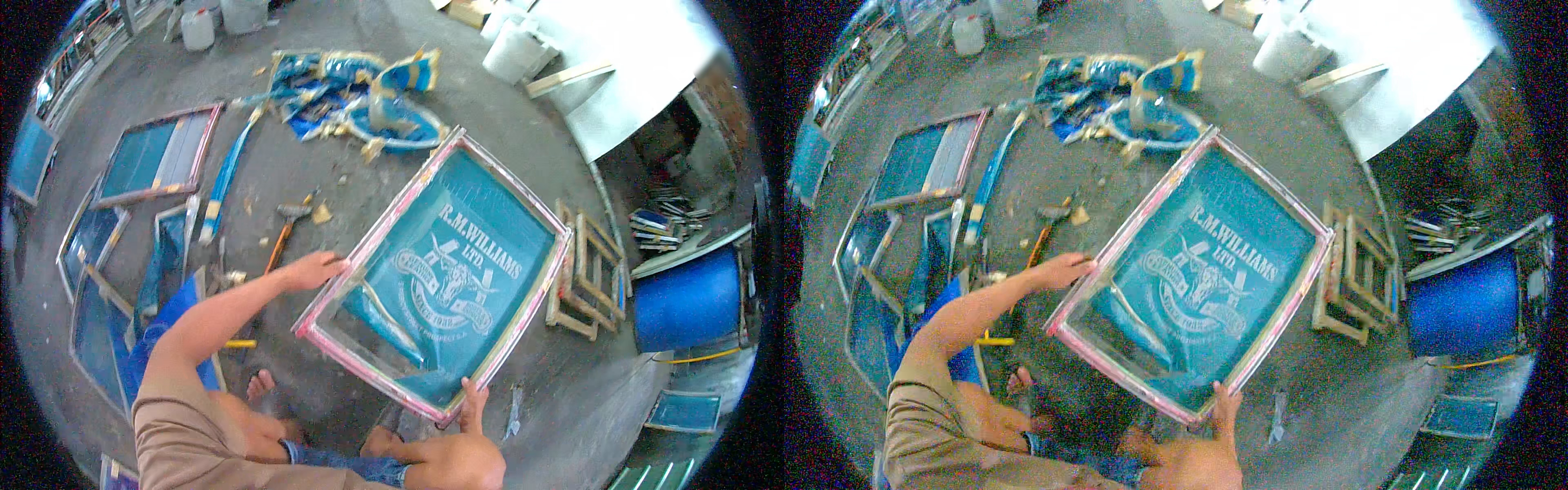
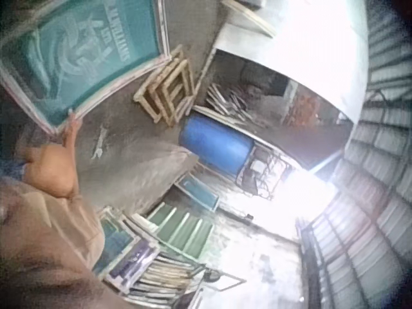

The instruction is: The person uses a hammer and a yellow scraper to disassemble wooden screen frames. They strike the frames to loosen them, then peel off the attached mesh fabric and separate the wooden pieces.

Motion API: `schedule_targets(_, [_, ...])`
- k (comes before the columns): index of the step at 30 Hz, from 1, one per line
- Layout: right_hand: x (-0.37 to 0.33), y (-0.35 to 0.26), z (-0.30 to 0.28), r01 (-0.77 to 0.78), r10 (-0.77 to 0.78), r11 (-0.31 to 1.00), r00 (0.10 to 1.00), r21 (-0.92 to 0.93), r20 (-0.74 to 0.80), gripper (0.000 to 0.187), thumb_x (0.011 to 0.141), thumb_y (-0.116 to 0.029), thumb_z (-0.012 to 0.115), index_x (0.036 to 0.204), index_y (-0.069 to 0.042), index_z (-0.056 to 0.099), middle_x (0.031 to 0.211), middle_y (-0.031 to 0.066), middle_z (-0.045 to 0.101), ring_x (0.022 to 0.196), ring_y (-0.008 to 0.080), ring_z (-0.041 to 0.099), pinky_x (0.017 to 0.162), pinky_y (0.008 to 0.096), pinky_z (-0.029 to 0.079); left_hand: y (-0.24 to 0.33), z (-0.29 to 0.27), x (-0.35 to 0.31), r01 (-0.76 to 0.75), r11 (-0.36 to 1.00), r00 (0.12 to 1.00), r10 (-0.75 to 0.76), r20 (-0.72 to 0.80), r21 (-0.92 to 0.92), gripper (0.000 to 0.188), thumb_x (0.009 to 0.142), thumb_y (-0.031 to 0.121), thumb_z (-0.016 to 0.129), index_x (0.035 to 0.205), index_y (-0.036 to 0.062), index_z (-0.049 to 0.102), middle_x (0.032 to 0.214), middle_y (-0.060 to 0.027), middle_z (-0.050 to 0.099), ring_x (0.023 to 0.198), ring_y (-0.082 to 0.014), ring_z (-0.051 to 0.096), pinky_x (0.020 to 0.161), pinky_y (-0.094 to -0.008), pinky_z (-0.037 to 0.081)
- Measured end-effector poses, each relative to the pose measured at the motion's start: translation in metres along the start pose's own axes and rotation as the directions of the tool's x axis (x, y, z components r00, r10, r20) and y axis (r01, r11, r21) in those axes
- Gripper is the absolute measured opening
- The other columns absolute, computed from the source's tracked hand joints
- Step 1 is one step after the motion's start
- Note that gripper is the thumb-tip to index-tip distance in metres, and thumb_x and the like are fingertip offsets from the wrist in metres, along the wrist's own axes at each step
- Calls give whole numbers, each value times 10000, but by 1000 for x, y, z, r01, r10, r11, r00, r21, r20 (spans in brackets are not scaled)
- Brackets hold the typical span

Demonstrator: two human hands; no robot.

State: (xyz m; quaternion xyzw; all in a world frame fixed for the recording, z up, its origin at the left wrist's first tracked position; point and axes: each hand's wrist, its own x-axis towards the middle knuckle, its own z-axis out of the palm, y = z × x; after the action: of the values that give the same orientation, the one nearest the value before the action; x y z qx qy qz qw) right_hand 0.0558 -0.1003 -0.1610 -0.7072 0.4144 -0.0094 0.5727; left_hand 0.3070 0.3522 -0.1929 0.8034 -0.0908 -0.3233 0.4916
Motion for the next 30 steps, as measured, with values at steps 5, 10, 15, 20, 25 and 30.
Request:
schedule_targets(5, [10, 82, 70, 187, -120, 955, 953, 230, -278, 479, 752, -188, 819, 1107, -4, 553, 909, 40, 516, 819, 176, 480, 735, 331, 453, -30, 10, 19, -280, 955, 910, 297, -289, 99, 434, 992, 388, 571, 1212, 26, 663, 1176, -168, 692, 1027, -272, 668, 903, -383, 505])
schedule_targets(10, [-9, 12, 175, 606, -567, 796, 737, -13, -369, 479, 802, -136, 763, 1195, 11, 533, 1074, 86, 582, 973, 205, 553, 857, 379, 467, 74, -10, 8, -662, 715, 667, 699, -257, 225, 519, 920, 379, 686, 1318, 55, 609, 1237, -206, 663, 1172, -342, 622, 1009, -427, 477])
schedule_targets(15, [-81, -61, 273, 879, -894, 382, 429, -285, 126, 457, 848, -263, 757, 1187, -3, 591, 1120, 176, 625, 1028, 289, 598, 893, 435, 473, 154, 21, -39, -820, 568, 436, 703, -562, 76, 533, 887, 415, 742, 1210, 3, 638, 1110, -163, 702, 963, -225, 664, 820, -397, 527])
schedule_targets(20, [-5, -93, 210, 886, -929, 62, 219, -459, 297, 660, 850, -375, 761, 1350, -4, 542, 1357, 240, 555, 1214, 428, 543, 1022, 512, 429, 152, -34, -5, -784, 607, 500, 491, -713, -132, 318, 903, 354, 756, 934, 43, 699, 767, 6, 661, 686, -102, 566, 621, -272, 477])
schedule_targets(25, [62, -206, 136, 807, -957, 289, 223, -515, -187, 526, 967, -368, 619, 1315, 22, 562, 1322, 213, 599, 1287, 352, 524, 1111, 443, 368, 33, -156, 41, -784, 390, 621, 527, -581, -483, 326, 933, 334, 723, 1106, 66, 654, 975, -17, 654, 834, -134, 587, 739, -330, 491])
schedule_targets(30, [36, -306, 117, 818, -827, 559, 537, -138, -165, 534, 943, -480, 643, 1171, 2, 659, 947, 170, 699, 973, 256, 670, 847, 398, 498, 37, -135, 64, -662, 639, 703, 349, -620, -392, 464, 967, 308, 672, 1322, 40, 539, 1145, -60, 595, 929, -187, 584, 851, -375, 480])
